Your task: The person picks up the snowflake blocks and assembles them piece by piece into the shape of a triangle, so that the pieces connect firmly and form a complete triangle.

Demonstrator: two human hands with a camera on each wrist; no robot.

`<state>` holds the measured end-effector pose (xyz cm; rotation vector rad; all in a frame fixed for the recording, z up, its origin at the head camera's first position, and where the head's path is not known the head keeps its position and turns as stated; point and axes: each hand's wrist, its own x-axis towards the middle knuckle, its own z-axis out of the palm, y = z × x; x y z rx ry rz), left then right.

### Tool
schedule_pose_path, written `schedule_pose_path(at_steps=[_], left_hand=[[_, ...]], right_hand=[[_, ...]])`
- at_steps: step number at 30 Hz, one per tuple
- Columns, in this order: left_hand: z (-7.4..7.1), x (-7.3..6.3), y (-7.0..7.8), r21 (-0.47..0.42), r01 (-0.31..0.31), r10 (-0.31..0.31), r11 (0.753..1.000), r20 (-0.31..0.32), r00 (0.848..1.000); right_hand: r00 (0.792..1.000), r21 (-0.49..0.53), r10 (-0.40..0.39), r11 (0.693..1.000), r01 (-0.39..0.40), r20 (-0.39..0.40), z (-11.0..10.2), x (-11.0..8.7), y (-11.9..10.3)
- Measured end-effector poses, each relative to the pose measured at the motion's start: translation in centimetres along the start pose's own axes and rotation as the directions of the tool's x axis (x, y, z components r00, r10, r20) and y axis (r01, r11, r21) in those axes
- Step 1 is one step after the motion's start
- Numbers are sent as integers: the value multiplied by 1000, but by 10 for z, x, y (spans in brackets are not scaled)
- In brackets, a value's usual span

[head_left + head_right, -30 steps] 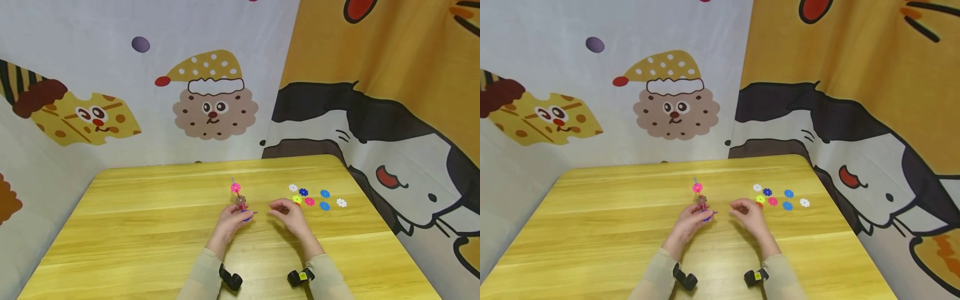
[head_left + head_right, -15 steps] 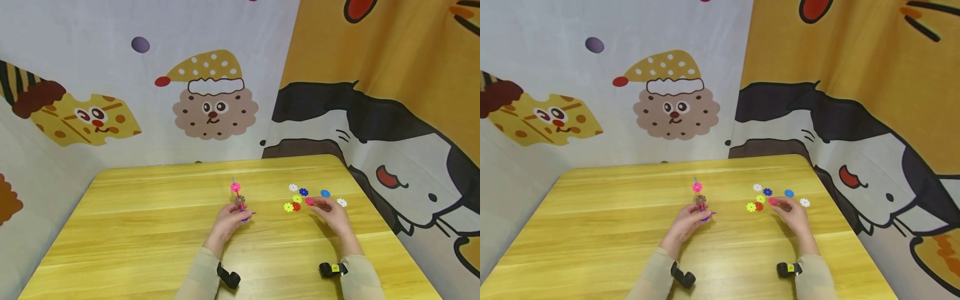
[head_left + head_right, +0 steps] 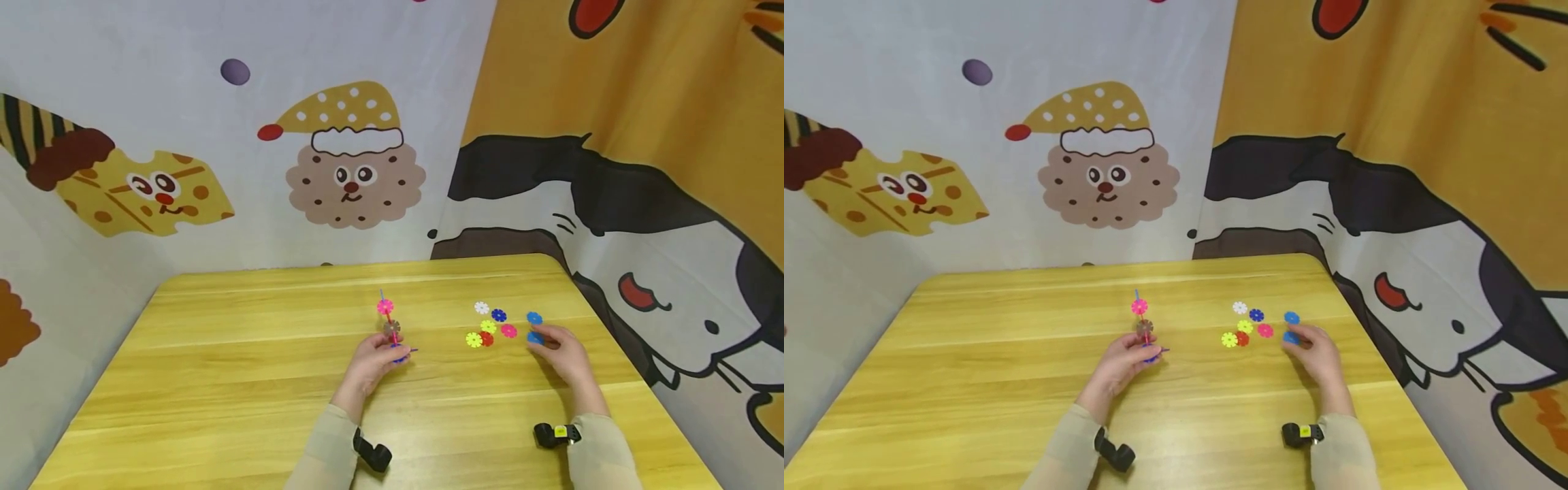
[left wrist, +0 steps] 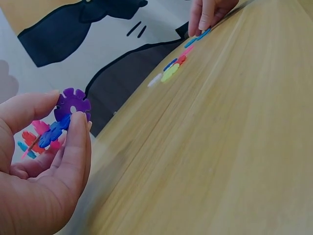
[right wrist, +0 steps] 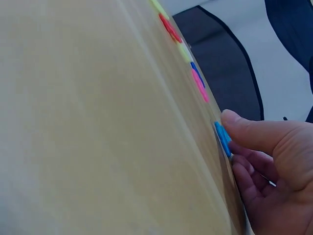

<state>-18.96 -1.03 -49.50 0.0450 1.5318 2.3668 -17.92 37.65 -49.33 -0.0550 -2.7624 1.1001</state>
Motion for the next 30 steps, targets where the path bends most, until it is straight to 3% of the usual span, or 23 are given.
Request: schedule_pose_path(at_steps=[11,19,23,30], left_hand=[[0,-1,-1,15,-4,4,1000,5,1000],[-1,1,-3,4,1,-1,1000,8,1000],[-2,1,-4,-4,14,-14,1000,8,1000],[-2,1,-3,-9,12,-12,1000,9,1000]], right_hand=[[999,-86,-33,996,37,42,-5,4,10],[997,-147,-7,989,19,82,-6,3,0],[993,-108,28,994,-15,116,-5,0,-8],[996,13,13,1000,-14,83,12,-7,-24]])
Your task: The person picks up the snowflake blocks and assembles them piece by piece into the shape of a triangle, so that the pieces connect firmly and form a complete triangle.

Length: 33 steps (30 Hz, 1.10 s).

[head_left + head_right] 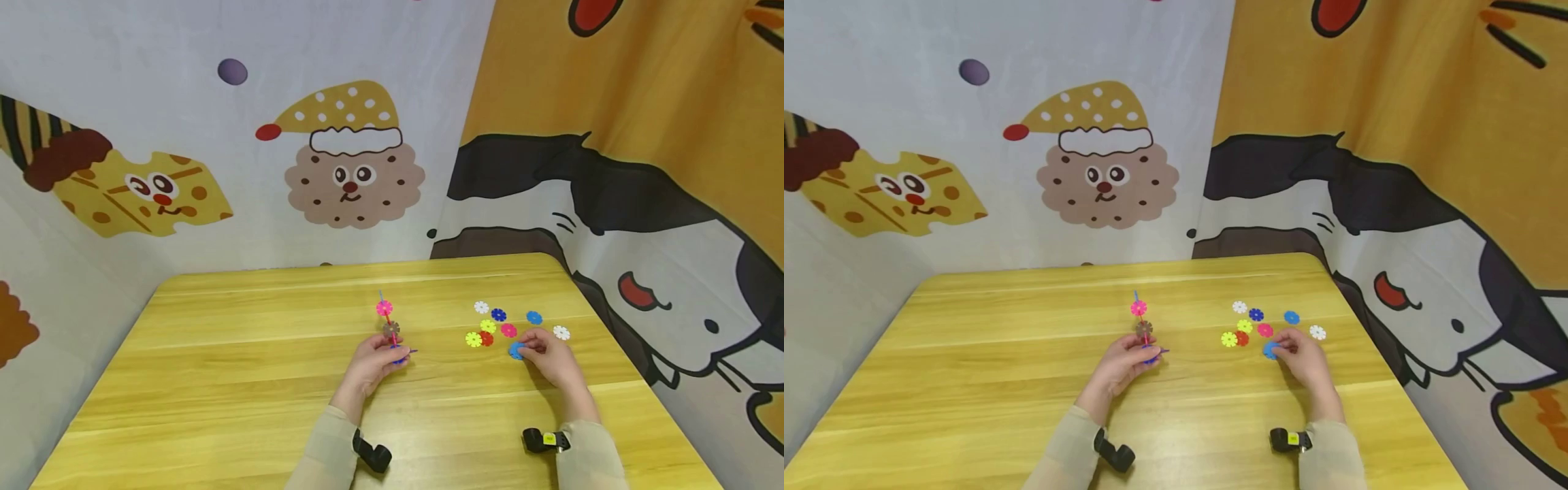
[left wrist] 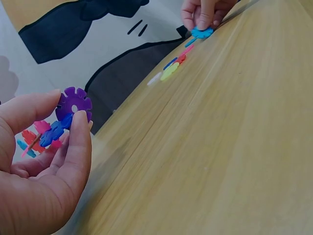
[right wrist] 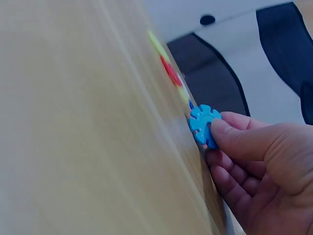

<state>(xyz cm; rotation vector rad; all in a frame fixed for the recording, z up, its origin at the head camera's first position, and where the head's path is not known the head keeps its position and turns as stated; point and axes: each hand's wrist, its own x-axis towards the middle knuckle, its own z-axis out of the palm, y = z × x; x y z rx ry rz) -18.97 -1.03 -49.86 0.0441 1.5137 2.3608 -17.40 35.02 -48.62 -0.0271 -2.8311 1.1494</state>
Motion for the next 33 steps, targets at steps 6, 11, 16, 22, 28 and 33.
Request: schedule_pose_path(at_steps=[6,11,16,22,28,33], left_hand=[[-1,-1,0,0,-7,7,1000,0,1000],[-2,0,0,-9,6,-6,1000,-1,1000],[-2,0,0,-16,18,-18,1000,10,1000],[-2,0,0,-17,27,-26,1000,14,1000],[0,0,1,-15,26,-25,1000,8,1000],[-1,0,0,-15,27,-27,1000,16,1000]], right_hand=[[998,163,-33,986,24,58,25,2,-24],[979,301,-84,953,25,183,46,4,-48],[954,416,-112,909,-14,278,62,6,-75],[947,454,-145,891,-1,286,81,7,-99],[958,427,-134,904,14,254,94,9,-109],[957,426,-136,905,13,258,100,10,-113]])
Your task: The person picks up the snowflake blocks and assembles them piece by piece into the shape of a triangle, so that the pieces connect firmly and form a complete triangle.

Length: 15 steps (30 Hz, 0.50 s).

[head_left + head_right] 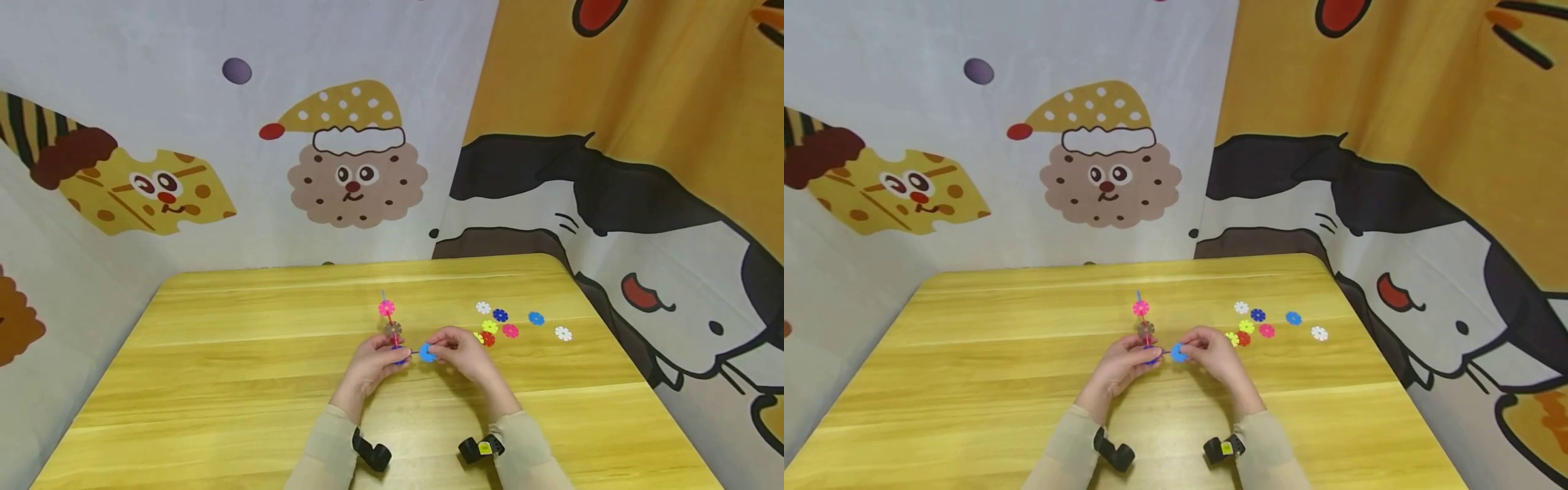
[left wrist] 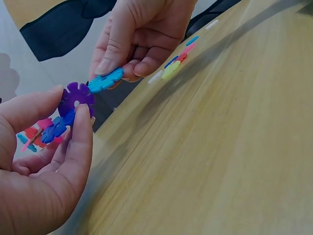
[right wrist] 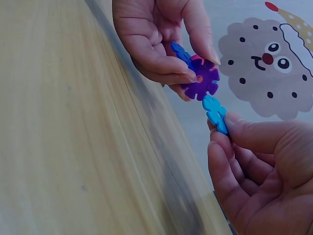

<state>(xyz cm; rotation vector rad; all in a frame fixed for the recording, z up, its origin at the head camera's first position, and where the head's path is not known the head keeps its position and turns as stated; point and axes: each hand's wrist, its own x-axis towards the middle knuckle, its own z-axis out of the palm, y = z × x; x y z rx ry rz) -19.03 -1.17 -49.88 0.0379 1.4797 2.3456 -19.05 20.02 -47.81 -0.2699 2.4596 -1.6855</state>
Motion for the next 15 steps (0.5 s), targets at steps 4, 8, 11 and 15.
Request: schedule_pose_path(at_steps=[4,8,11,15], left_hand=[[-1,0,0,-2,8,-8,1000,16,1000],[-2,0,0,-7,11,-11,1000,24,1000],[-1,-1,0,-7,7,-7,1000,16,1000],[1,-4,-1,-12,-3,3,1000,6,1000]], right_hand=[[1000,4,3,1000,-3,24,3,2,0],[999,22,14,1000,-15,30,7,3,-1],[999,29,30,999,-30,18,9,3,-1],[999,52,34,998,-34,-9,12,2,-1]])
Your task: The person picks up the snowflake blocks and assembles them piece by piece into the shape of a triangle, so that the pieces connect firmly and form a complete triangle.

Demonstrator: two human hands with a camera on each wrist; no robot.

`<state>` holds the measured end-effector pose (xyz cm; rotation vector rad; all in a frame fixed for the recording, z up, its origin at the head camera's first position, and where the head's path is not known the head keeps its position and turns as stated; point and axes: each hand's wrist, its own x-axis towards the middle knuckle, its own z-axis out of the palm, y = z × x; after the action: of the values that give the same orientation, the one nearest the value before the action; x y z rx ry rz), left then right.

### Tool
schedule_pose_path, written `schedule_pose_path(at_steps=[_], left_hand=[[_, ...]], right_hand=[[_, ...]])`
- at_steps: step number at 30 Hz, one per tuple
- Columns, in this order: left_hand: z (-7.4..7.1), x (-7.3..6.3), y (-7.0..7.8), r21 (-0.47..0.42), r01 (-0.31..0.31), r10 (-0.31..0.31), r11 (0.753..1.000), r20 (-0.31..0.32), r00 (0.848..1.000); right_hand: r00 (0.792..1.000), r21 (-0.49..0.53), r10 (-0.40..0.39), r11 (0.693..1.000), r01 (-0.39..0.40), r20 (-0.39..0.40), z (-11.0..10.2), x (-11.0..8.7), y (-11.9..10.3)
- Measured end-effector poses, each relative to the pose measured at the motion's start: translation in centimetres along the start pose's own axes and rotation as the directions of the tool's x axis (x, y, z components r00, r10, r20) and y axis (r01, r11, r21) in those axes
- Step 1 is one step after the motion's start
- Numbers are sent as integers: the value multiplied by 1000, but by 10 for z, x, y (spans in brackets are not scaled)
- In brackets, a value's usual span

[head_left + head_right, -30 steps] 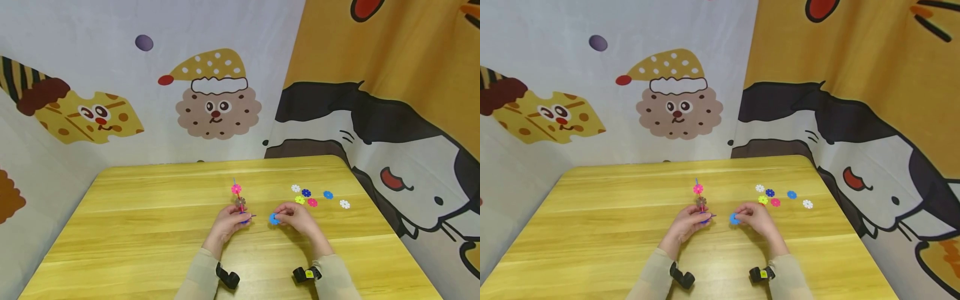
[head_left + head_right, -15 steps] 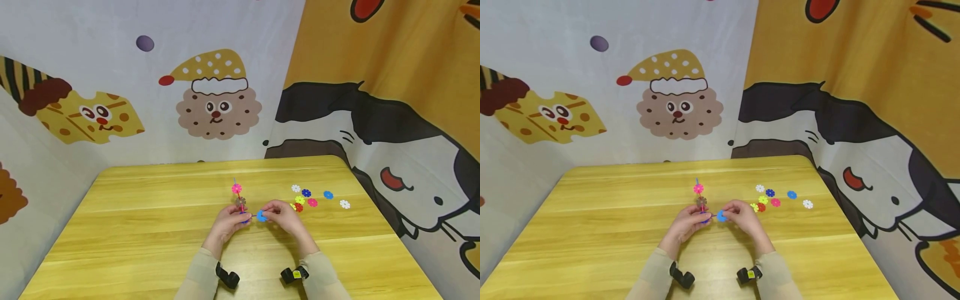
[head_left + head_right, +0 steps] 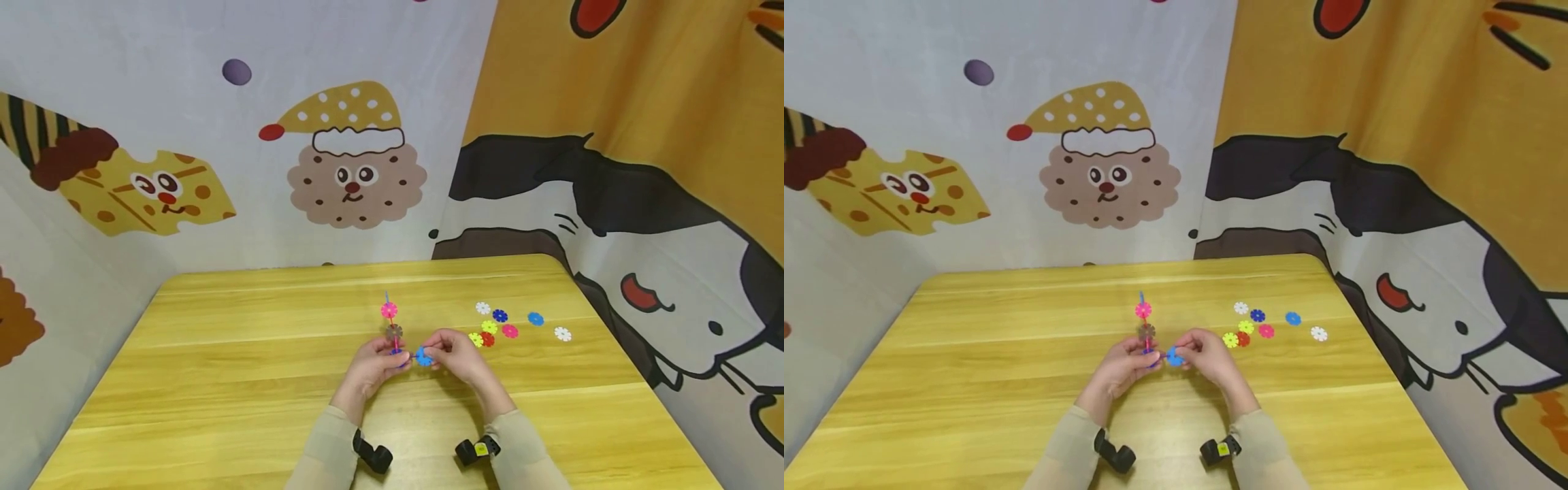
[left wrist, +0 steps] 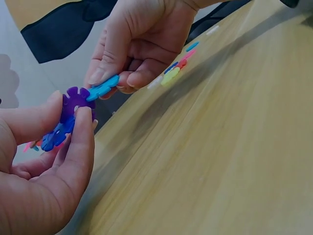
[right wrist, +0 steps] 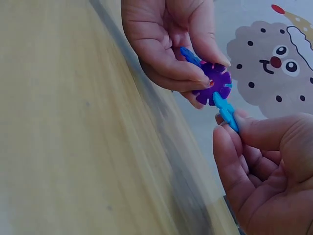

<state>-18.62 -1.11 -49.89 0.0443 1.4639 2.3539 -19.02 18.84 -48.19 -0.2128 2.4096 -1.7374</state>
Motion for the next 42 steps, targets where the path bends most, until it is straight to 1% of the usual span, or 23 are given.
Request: schedule_pose_path(at_steps=[5,9,12,15,20,25,29,31,36,38,42], left_hand=[[2,-1,0,-7,-3,3,1000,-15,1000],[4,-1,0,-8,9,-10,1000,-22,1000],[4,-1,-2,-9,15,-15,1000,-27,1000],[4,0,-4,-13,23,-23,1000,-31,999],[5,-1,-3,-16,28,-28,999,-12,1000],[3,-2,1,-16,3,-3,1000,13,1000],[1,-2,1,-28,-3,4,1000,15,1000],[1,-3,0,-41,-1,2,999,13,1000],[4,-3,-4,-70,6,-5,998,15,1000],[6,-3,-5,-81,6,-5,997,9,1000],[10,-1,-8,-106,2,-4,994,-20,1000]], right_hand=[[1000,41,9,999,-8,-14,3,-1,1],[1000,31,18,999,-17,-26,4,-1,2],[1000,34,25,999,-24,-12,3,-2,2],[999,50,33,998,-34,19,2,-2,4],[999,69,22,997,-26,49,1,-2,3],[999,128,14,992,-20,41,2,-2,1],[1000,156,13,988,-13,5,5,-1,2],[999,154,19,988,-15,-30,7,-1,3],[989,115,31,993,-14,-145,14,1,3],[983,98,30,995,-12,-179,17,2,2],[978,85,19,996,-1,-206,22,1,0]])
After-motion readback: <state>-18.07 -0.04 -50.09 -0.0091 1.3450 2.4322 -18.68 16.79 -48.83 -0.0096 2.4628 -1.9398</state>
